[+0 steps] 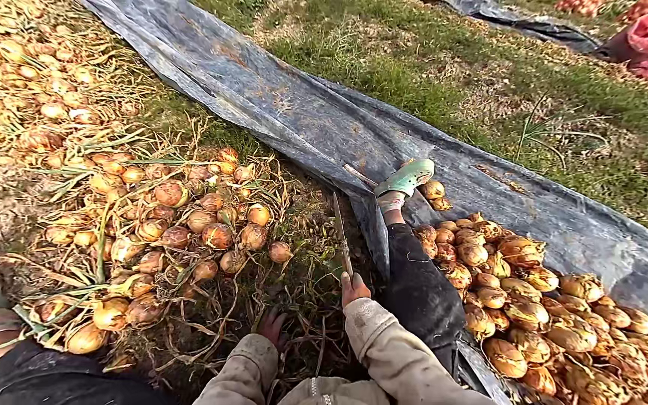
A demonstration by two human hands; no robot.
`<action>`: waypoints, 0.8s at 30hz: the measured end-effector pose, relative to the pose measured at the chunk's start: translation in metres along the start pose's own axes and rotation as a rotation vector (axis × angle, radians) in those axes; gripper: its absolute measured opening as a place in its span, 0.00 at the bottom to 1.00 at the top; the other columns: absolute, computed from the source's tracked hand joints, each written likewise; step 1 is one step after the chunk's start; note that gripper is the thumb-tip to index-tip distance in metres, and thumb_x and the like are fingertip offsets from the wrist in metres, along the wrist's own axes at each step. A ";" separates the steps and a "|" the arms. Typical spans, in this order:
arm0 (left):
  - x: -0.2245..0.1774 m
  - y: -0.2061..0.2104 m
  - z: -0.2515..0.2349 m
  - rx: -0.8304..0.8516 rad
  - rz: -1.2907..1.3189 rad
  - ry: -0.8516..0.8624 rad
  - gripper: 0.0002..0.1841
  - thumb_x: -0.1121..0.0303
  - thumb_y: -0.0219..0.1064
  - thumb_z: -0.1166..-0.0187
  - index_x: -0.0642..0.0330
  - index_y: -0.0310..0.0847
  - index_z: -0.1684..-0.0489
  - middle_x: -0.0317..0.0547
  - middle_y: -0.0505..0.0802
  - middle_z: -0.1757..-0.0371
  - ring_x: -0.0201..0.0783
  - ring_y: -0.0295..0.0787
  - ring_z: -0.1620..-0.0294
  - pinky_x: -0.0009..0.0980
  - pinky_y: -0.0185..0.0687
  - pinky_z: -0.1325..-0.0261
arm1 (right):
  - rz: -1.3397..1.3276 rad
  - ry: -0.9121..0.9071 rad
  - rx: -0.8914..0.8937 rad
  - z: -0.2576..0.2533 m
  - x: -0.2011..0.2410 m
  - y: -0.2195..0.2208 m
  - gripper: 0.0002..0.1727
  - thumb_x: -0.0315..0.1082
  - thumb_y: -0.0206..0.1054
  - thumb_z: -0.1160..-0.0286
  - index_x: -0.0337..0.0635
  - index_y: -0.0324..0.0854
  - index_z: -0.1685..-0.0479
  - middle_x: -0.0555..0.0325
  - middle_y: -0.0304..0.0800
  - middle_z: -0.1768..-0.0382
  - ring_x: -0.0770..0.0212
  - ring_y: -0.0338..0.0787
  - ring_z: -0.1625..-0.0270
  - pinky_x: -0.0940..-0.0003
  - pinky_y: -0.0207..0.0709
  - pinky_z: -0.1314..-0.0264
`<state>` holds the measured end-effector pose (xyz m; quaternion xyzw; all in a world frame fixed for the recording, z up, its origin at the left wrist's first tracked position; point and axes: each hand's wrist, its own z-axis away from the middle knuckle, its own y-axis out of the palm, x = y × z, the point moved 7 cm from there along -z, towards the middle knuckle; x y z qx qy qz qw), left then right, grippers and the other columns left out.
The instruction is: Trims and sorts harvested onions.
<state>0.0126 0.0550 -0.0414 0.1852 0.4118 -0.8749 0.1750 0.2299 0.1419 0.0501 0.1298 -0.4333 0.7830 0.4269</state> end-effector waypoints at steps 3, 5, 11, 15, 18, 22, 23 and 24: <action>-0.004 0.001 0.003 0.044 -0.026 -0.037 0.31 0.58 0.64 0.14 0.57 0.66 0.12 0.55 0.54 0.04 0.57 0.43 0.03 0.54 0.46 0.06 | -0.143 -0.026 -0.040 -0.014 -0.024 0.002 0.29 0.47 0.40 0.03 0.33 0.69 0.21 0.36 0.88 0.46 0.43 0.88 0.45 0.46 0.77 0.36; -0.005 0.001 0.004 0.047 -0.035 -0.032 0.31 0.59 0.64 0.14 0.57 0.66 0.12 0.54 0.54 0.04 0.57 0.44 0.03 0.54 0.47 0.06 | -0.282 0.052 -0.002 -0.014 -0.029 0.002 0.27 0.45 0.38 0.03 0.34 0.72 0.27 0.46 0.84 0.59 0.54 0.83 0.63 0.56 0.80 0.53; 0.002 0.004 0.004 0.042 -0.023 -0.035 0.31 0.60 0.65 0.15 0.57 0.67 0.12 0.54 0.55 0.04 0.57 0.44 0.03 0.52 0.47 0.06 | -0.662 -0.058 -0.231 0.010 0.016 -0.059 0.23 0.42 0.39 0.02 0.35 0.66 0.26 0.58 0.76 0.76 0.66 0.75 0.82 0.68 0.75 0.77; 0.001 0.002 0.004 0.048 -0.026 -0.036 0.31 0.59 0.65 0.15 0.58 0.67 0.12 0.54 0.54 0.04 0.57 0.44 0.03 0.53 0.48 0.06 | -0.376 0.037 0.073 0.019 -0.015 -0.009 0.21 0.38 0.45 0.04 0.31 0.63 0.24 0.54 0.77 0.70 0.62 0.80 0.76 0.64 0.81 0.68; 0.001 0.000 0.004 0.052 -0.038 -0.046 0.30 0.59 0.65 0.14 0.57 0.67 0.13 0.54 0.55 0.04 0.57 0.44 0.03 0.52 0.47 0.06 | -0.046 0.055 0.230 0.031 -0.016 0.000 0.21 0.35 0.50 0.06 0.35 0.62 0.21 0.48 0.84 0.57 0.59 0.88 0.65 0.62 0.84 0.56; 0.001 0.002 0.002 0.032 -0.047 -0.032 0.31 0.59 0.66 0.15 0.58 0.68 0.13 0.55 0.56 0.04 0.58 0.44 0.03 0.52 0.47 0.06 | 0.394 -0.093 0.322 0.052 0.025 -0.004 0.27 0.39 0.53 0.08 0.39 0.57 0.15 0.33 0.83 0.33 0.41 0.85 0.30 0.47 0.73 0.25; 0.000 0.002 0.001 0.030 -0.050 -0.032 0.31 0.59 0.66 0.15 0.58 0.68 0.13 0.56 0.56 0.04 0.58 0.45 0.03 0.52 0.47 0.06 | 0.411 -0.160 0.323 0.058 0.035 0.000 0.27 0.43 0.54 0.08 0.39 0.60 0.16 0.34 0.83 0.33 0.40 0.85 0.29 0.46 0.73 0.24; 0.000 0.002 0.001 0.034 -0.052 -0.037 0.31 0.59 0.66 0.15 0.58 0.68 0.13 0.55 0.56 0.04 0.58 0.45 0.03 0.52 0.47 0.06 | 0.416 -0.256 0.318 0.065 0.046 0.005 0.28 0.47 0.54 0.08 0.39 0.63 0.17 0.36 0.84 0.33 0.41 0.85 0.30 0.46 0.73 0.24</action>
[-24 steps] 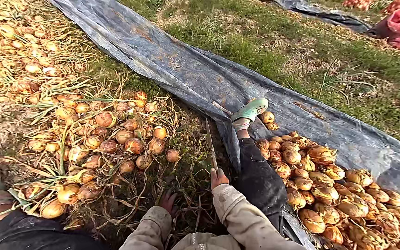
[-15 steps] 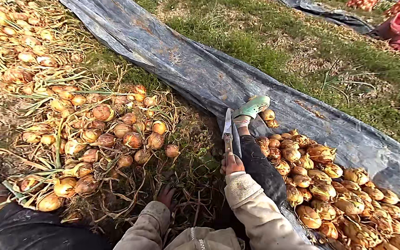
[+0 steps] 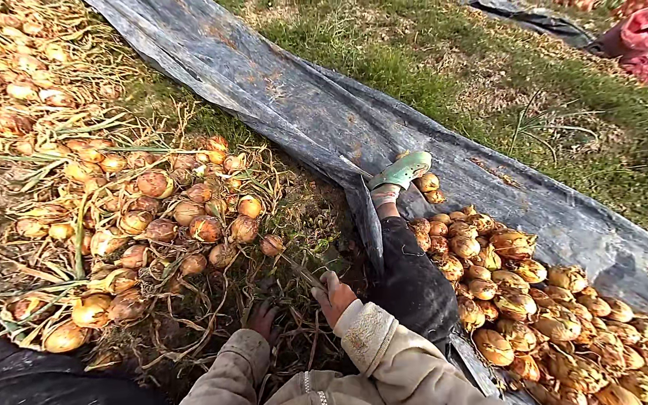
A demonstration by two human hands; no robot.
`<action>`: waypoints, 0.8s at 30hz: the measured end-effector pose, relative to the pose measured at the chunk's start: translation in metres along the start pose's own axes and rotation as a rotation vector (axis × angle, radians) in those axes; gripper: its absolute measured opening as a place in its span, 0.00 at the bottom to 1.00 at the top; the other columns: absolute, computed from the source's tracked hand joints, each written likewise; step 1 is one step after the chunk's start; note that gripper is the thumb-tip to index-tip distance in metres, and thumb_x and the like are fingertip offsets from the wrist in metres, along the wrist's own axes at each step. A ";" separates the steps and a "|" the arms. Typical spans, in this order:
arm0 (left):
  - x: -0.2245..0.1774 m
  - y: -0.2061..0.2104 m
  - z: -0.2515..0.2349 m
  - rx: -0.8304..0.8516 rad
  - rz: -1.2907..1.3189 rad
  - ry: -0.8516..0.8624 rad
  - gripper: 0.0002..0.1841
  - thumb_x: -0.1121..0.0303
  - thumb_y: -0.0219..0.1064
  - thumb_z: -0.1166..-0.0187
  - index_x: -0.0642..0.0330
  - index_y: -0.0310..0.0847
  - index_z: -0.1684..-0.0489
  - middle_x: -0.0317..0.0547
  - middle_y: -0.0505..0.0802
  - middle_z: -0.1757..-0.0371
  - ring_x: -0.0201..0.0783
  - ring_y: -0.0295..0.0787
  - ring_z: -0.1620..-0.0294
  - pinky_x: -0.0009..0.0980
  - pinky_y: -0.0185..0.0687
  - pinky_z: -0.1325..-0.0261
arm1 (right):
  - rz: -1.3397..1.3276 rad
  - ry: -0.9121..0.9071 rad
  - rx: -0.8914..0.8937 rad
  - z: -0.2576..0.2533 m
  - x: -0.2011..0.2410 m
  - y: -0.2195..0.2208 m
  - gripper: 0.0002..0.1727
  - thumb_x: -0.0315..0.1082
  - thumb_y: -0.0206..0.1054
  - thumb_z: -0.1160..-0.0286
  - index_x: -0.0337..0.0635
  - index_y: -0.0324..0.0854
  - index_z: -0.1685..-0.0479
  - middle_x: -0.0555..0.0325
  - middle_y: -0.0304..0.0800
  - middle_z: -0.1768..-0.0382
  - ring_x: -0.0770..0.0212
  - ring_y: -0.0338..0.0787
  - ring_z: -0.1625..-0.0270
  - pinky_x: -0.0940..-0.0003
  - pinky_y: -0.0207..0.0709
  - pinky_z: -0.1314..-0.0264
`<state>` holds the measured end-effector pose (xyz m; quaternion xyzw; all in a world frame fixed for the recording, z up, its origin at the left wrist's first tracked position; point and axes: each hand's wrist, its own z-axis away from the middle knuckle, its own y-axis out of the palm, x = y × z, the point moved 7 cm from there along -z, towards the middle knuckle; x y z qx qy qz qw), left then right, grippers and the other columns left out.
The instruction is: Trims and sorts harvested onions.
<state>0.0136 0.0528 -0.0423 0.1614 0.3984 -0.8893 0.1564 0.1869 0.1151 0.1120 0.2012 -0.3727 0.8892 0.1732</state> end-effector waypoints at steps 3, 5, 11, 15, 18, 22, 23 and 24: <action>0.002 0.001 0.000 -0.016 -0.003 0.002 0.31 0.59 0.66 0.16 0.58 0.69 0.14 0.56 0.58 0.05 0.58 0.47 0.04 0.52 0.48 0.06 | 0.033 -0.499 -0.271 0.018 0.045 0.008 0.29 0.46 0.57 0.11 0.30 0.74 0.24 0.36 0.88 0.38 0.41 0.91 0.36 0.48 0.80 0.29; 0.006 0.002 -0.001 -0.067 0.003 0.026 0.30 0.60 0.68 0.18 0.60 0.73 0.17 0.58 0.62 0.07 0.60 0.51 0.05 0.53 0.51 0.07 | -0.001 -0.795 -0.571 0.017 0.049 0.015 0.25 0.42 0.61 0.18 0.24 0.83 0.40 0.35 0.92 0.50 0.39 0.95 0.47 0.48 0.87 0.41; 0.000 0.004 0.004 -0.011 -0.019 -0.034 0.30 0.58 0.65 0.16 0.55 0.70 0.14 0.53 0.58 0.05 0.57 0.47 0.04 0.57 0.50 0.08 | -0.289 0.517 -0.086 -0.081 -0.099 0.055 0.30 0.45 0.49 0.05 0.30 0.64 0.17 0.36 0.73 0.20 0.47 0.74 0.16 0.54 0.64 0.14; 0.004 0.003 0.000 -0.025 0.011 -0.010 0.30 0.58 0.65 0.16 0.55 0.71 0.15 0.54 0.59 0.05 0.57 0.47 0.04 0.55 0.49 0.07 | -0.275 0.204 -0.081 -0.050 -0.026 0.051 0.31 0.49 0.44 0.05 0.31 0.67 0.20 0.34 0.84 0.32 0.43 0.85 0.28 0.48 0.73 0.22; 0.003 0.001 -0.001 -0.037 0.017 0.003 0.29 0.59 0.67 0.18 0.57 0.73 0.16 0.57 0.61 0.06 0.59 0.50 0.05 0.56 0.51 0.08 | -0.156 -0.217 -0.228 -0.029 0.015 0.038 0.31 0.50 0.57 0.11 0.27 0.76 0.30 0.34 0.90 0.44 0.40 0.91 0.40 0.45 0.79 0.31; 0.002 0.005 0.000 -0.009 0.016 -0.019 0.30 0.58 0.66 0.17 0.57 0.71 0.15 0.55 0.59 0.05 0.59 0.47 0.04 0.53 0.48 0.06 | -0.219 0.233 -0.186 -0.075 -0.081 0.050 0.30 0.49 0.50 0.06 0.30 0.72 0.24 0.33 0.83 0.30 0.43 0.83 0.25 0.49 0.70 0.19; 0.002 0.005 -0.001 -0.023 0.018 -0.020 0.30 0.58 0.67 0.17 0.57 0.72 0.16 0.55 0.59 0.05 0.59 0.48 0.04 0.53 0.49 0.06 | -0.379 0.418 -0.136 -0.085 -0.099 0.054 0.32 0.49 0.43 0.04 0.29 0.70 0.21 0.34 0.78 0.25 0.46 0.78 0.21 0.52 0.64 0.15; 0.004 0.003 -0.002 -0.038 0.014 -0.018 0.29 0.58 0.67 0.17 0.57 0.73 0.16 0.55 0.60 0.06 0.59 0.49 0.04 0.53 0.50 0.07 | -0.502 0.506 -0.134 -0.088 -0.094 0.056 0.33 0.50 0.40 0.03 0.28 0.70 0.22 0.34 0.79 0.26 0.48 0.80 0.24 0.53 0.67 0.18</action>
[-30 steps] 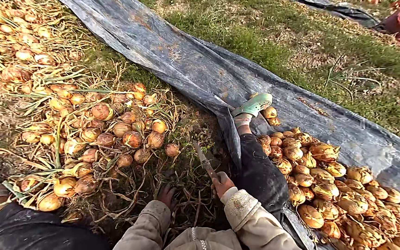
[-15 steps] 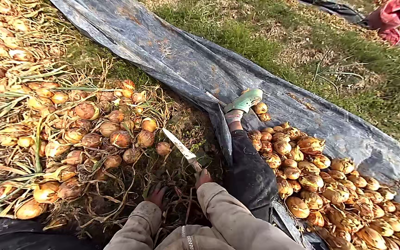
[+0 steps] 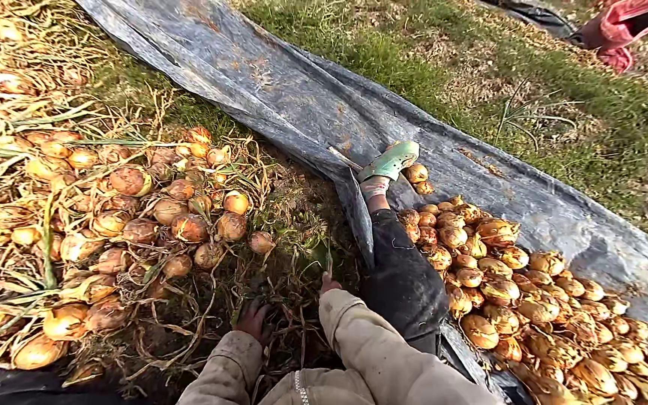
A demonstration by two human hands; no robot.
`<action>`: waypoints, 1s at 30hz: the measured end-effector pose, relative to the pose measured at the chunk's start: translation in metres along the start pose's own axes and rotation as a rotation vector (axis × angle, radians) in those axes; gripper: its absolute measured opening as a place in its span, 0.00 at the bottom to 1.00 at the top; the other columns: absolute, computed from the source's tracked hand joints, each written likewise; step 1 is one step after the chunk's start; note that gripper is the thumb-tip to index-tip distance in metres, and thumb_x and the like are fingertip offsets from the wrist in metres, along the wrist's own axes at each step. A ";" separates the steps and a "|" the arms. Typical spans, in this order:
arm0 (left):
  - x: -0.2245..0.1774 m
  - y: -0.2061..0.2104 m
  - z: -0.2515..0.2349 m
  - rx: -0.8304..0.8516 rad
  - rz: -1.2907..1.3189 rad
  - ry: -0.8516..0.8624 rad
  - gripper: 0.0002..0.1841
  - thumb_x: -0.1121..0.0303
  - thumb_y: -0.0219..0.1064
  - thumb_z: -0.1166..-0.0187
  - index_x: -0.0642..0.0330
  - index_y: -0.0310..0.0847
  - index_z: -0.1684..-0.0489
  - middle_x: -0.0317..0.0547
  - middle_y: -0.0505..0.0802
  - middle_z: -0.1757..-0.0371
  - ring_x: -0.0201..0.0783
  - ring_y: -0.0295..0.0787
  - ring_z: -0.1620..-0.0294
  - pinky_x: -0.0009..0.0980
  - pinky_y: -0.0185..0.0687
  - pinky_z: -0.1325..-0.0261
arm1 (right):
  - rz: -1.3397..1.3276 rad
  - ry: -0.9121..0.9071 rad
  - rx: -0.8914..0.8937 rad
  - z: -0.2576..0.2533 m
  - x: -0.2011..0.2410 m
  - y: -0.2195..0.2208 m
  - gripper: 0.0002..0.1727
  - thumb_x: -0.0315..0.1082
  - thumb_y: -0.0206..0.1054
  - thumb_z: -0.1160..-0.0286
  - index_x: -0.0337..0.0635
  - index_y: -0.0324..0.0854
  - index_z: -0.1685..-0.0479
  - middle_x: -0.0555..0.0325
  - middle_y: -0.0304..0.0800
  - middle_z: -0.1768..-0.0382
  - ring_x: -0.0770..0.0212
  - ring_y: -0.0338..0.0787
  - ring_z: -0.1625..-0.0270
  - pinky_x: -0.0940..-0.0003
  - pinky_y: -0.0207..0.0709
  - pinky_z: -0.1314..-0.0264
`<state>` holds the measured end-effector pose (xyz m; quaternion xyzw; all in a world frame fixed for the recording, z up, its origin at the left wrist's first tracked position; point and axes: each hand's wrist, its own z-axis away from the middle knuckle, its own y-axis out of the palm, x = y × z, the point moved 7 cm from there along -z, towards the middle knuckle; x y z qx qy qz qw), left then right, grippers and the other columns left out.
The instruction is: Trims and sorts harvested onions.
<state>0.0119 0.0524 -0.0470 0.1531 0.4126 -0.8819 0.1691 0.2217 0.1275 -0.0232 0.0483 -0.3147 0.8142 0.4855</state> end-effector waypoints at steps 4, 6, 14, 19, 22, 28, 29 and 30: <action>0.001 0.000 -0.002 -0.025 0.009 0.041 0.29 0.59 0.68 0.18 0.59 0.74 0.18 0.59 0.62 0.07 0.62 0.51 0.06 0.55 0.51 0.08 | 0.145 -0.448 0.065 0.091 0.069 0.011 0.30 0.50 0.49 0.06 0.30 0.72 0.26 0.33 0.88 0.41 0.42 0.88 0.35 0.47 0.75 0.27; 0.001 -0.002 -0.004 -0.038 0.013 0.056 0.29 0.60 0.68 0.19 0.60 0.75 0.18 0.61 0.63 0.08 0.63 0.52 0.06 0.55 0.51 0.08 | 0.226 -0.829 -0.055 0.115 0.085 0.011 0.29 0.48 0.60 0.12 0.26 0.76 0.33 0.33 0.91 0.50 0.37 0.92 0.46 0.42 0.82 0.38; 0.004 -0.001 0.003 -0.010 -0.001 0.040 0.29 0.58 0.66 0.16 0.59 0.72 0.16 0.58 0.60 0.06 0.62 0.50 0.05 0.54 0.51 0.07 | 0.209 -0.226 0.109 0.062 0.043 0.013 0.33 0.52 0.43 0.05 0.30 0.72 0.25 0.33 0.82 0.30 0.43 0.81 0.24 0.48 0.68 0.20; 0.006 0.001 -0.004 -0.014 0.002 0.051 0.28 0.59 0.66 0.17 0.58 0.73 0.17 0.58 0.61 0.06 0.62 0.51 0.06 0.54 0.51 0.07 | 0.468 -0.754 -0.195 0.075 0.059 0.001 0.28 0.49 0.60 0.14 0.31 0.79 0.33 0.35 0.90 0.41 0.39 0.93 0.41 0.42 0.84 0.38; 0.005 0.007 -0.001 -0.027 0.014 0.042 0.28 0.59 0.66 0.17 0.58 0.74 0.17 0.57 0.61 0.06 0.60 0.51 0.05 0.52 0.50 0.07 | 0.213 -0.138 0.006 -0.017 0.003 -0.005 0.29 0.43 0.47 0.04 0.29 0.66 0.17 0.35 0.72 0.19 0.46 0.72 0.15 0.53 0.59 0.12; 0.007 0.003 -0.002 -0.013 -0.007 0.057 0.29 0.59 0.67 0.18 0.59 0.74 0.18 0.59 0.62 0.07 0.62 0.52 0.06 0.54 0.51 0.08 | 0.369 -0.558 0.014 0.088 0.066 0.015 0.31 0.53 0.52 0.08 0.34 0.70 0.23 0.36 0.88 0.38 0.40 0.89 0.35 0.43 0.78 0.29; 0.006 0.000 -0.003 -0.005 -0.013 0.051 0.29 0.59 0.67 0.17 0.59 0.74 0.18 0.59 0.62 0.07 0.62 0.52 0.06 0.54 0.51 0.08 | 0.444 -0.600 -0.016 0.077 0.059 0.015 0.32 0.53 0.53 0.10 0.34 0.71 0.23 0.36 0.88 0.37 0.39 0.90 0.35 0.41 0.79 0.31; 0.004 0.000 0.000 0.020 -0.018 0.036 0.29 0.58 0.66 0.17 0.59 0.72 0.17 0.58 0.60 0.06 0.61 0.51 0.06 0.53 0.50 0.07 | 0.462 -0.499 0.017 0.054 0.038 0.014 0.33 0.54 0.51 0.09 0.35 0.69 0.20 0.36 0.85 0.31 0.39 0.87 0.30 0.42 0.75 0.26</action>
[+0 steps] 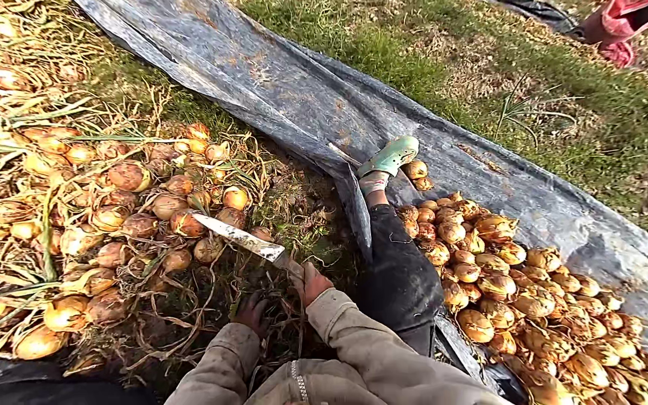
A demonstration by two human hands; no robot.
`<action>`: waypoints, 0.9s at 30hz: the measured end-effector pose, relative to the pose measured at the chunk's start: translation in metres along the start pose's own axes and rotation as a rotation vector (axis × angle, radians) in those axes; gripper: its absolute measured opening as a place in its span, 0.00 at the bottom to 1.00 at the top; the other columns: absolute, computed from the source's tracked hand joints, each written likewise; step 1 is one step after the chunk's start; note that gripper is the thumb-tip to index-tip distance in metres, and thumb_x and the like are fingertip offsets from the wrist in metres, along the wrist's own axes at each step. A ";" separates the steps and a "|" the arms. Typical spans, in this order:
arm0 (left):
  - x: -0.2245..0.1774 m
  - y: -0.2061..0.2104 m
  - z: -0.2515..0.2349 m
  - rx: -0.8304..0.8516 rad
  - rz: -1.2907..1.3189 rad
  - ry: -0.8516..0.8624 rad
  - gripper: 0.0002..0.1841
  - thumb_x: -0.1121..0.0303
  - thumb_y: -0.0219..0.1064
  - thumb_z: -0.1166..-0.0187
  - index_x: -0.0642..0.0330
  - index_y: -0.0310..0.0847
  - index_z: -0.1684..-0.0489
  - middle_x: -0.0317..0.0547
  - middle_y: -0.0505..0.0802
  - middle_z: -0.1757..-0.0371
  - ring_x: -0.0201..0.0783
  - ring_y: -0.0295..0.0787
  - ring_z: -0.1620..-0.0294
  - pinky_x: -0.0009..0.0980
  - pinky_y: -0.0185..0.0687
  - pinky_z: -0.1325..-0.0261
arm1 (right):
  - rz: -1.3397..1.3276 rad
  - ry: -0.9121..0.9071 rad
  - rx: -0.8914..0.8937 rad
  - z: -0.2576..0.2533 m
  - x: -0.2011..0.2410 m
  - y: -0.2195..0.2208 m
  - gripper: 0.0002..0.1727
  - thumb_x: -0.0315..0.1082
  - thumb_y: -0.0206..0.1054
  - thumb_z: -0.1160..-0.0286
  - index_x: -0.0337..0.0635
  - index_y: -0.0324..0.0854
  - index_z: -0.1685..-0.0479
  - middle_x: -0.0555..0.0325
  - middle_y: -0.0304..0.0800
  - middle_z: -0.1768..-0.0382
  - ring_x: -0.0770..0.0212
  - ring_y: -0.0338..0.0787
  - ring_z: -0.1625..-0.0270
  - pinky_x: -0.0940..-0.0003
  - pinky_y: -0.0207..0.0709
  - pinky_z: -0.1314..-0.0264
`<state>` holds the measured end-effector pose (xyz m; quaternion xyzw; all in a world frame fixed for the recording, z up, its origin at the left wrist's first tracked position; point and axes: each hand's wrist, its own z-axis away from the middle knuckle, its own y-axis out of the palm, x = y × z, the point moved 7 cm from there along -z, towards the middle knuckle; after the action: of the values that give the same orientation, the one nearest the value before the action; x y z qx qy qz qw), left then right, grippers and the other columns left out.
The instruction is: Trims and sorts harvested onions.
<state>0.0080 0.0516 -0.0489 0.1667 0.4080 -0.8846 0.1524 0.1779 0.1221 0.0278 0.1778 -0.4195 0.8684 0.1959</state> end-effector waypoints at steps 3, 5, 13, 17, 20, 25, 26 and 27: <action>0.000 -0.006 -0.001 -0.006 0.001 -0.011 0.29 0.58 0.66 0.17 0.58 0.73 0.16 0.57 0.60 0.06 0.61 0.50 0.05 0.53 0.49 0.06 | -0.243 0.327 0.107 -0.016 -0.037 0.009 0.35 0.54 0.44 0.06 0.29 0.70 0.21 0.34 0.78 0.24 0.45 0.77 0.19 0.49 0.64 0.15; 0.003 -0.003 -0.001 -0.027 0.012 0.005 0.29 0.59 0.67 0.17 0.59 0.74 0.17 0.58 0.61 0.07 0.62 0.51 0.06 0.53 0.49 0.07 | -0.178 0.247 0.111 0.007 0.002 0.002 0.33 0.54 0.44 0.06 0.33 0.69 0.20 0.36 0.82 0.29 0.44 0.82 0.24 0.48 0.70 0.20; 0.001 -0.012 -0.001 -0.037 -0.016 -0.010 0.29 0.59 0.67 0.18 0.60 0.73 0.17 0.58 0.61 0.07 0.62 0.51 0.06 0.52 0.49 0.07 | -0.278 0.405 0.134 -0.023 -0.039 0.010 0.29 0.43 0.45 0.04 0.28 0.66 0.19 0.34 0.75 0.22 0.47 0.76 0.19 0.53 0.64 0.16; -0.001 -0.008 -0.002 -0.018 -0.005 -0.006 0.29 0.59 0.67 0.17 0.61 0.73 0.17 0.61 0.61 0.07 0.66 0.51 0.06 0.55 0.50 0.07 | -0.067 0.098 0.100 0.021 0.031 -0.004 0.32 0.54 0.48 0.07 0.36 0.65 0.18 0.37 0.84 0.31 0.42 0.87 0.29 0.45 0.75 0.25; -0.003 -0.004 0.001 0.012 -0.012 -0.027 0.29 0.59 0.66 0.16 0.60 0.72 0.16 0.58 0.59 0.06 0.63 0.49 0.05 0.52 0.48 0.06 | -0.132 0.270 0.107 -0.008 -0.030 0.026 0.34 0.53 0.49 0.07 0.33 0.67 0.18 0.35 0.79 0.24 0.41 0.80 0.22 0.46 0.68 0.18; 0.002 -0.002 -0.001 -0.016 -0.002 -0.030 0.29 0.58 0.66 0.17 0.59 0.73 0.17 0.58 0.60 0.06 0.63 0.49 0.05 0.54 0.48 0.07 | -0.247 0.269 0.165 0.016 0.002 0.023 0.33 0.52 0.46 0.06 0.33 0.67 0.19 0.35 0.82 0.29 0.44 0.82 0.24 0.49 0.70 0.20; 0.001 -0.002 -0.002 -0.033 0.000 -0.015 0.29 0.59 0.67 0.18 0.61 0.74 0.18 0.60 0.62 0.07 0.64 0.51 0.06 0.54 0.48 0.07 | -0.150 0.175 0.190 0.024 0.017 0.017 0.34 0.55 0.48 0.07 0.36 0.64 0.16 0.36 0.83 0.30 0.43 0.84 0.26 0.47 0.72 0.21; -0.001 -0.002 -0.002 -0.039 0.001 -0.007 0.29 0.59 0.68 0.18 0.61 0.74 0.18 0.60 0.62 0.07 0.65 0.51 0.06 0.54 0.48 0.07 | -0.059 0.094 0.193 0.028 0.027 0.007 0.35 0.57 0.51 0.09 0.39 0.63 0.15 0.37 0.85 0.32 0.42 0.85 0.28 0.45 0.73 0.23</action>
<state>0.0084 0.0543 -0.0488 0.1607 0.4244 -0.8770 0.1577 0.1547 0.1010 0.0523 0.1670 -0.3190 0.9059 0.2230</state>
